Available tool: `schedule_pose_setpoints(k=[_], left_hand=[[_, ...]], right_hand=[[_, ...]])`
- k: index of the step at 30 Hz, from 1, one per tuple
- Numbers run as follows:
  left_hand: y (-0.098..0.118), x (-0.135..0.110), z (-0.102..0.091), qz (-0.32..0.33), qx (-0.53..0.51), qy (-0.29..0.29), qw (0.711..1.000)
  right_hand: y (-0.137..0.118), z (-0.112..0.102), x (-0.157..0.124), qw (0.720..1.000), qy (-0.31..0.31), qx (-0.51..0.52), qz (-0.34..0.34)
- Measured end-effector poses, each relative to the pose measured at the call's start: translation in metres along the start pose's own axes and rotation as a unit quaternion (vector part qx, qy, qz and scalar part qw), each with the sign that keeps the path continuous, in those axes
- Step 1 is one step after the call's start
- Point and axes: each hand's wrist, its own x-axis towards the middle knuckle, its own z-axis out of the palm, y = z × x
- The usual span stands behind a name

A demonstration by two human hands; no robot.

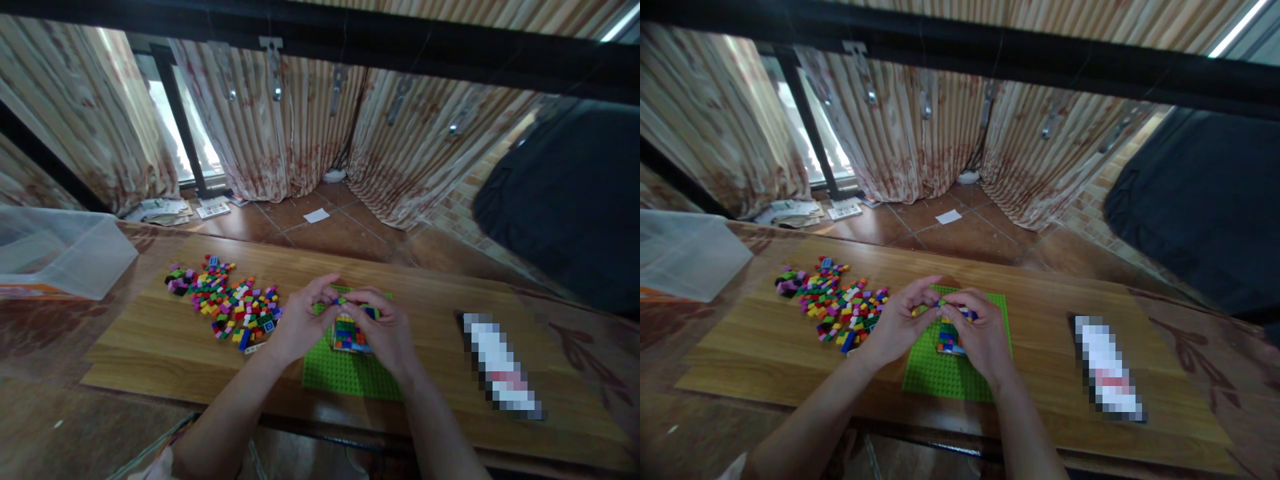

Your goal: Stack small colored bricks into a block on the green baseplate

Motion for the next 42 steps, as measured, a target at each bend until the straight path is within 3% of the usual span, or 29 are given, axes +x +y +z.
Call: schedule_pose_setpoints(k=[6,10,13,18,26,42], left_hand=[[0.004,-0.001,-0.002,0.010,0.019,-0.021,1.000],[0.008,-0.002,-0.005,0.024,0.031,-0.055,0.998],[0.009,-0.001,-0.006,0.024,0.038,-0.055,0.997],[0.004,0.003,-0.011,0.000,0.053,-0.003,0.999],[-0.006,0.005,-0.012,-0.051,0.081,0.021,0.995],[-0.001,0.004,-0.008,-0.018,0.172,-0.006,0.985]], right_hand=[[-0.002,-0.001,-0.002,0.999,-0.004,0.024,0.026],[0.000,-0.003,-0.002,0.989,-0.035,0.116,0.083],[0.007,-0.007,0.000,0.981,-0.001,0.166,0.102],[0.020,-0.022,0.001,0.995,0.073,0.040,0.052],[0.026,-0.024,-0.003,0.986,-0.003,-0.164,-0.010],[0.022,-0.022,0.003,0.982,-0.044,-0.183,0.012]])
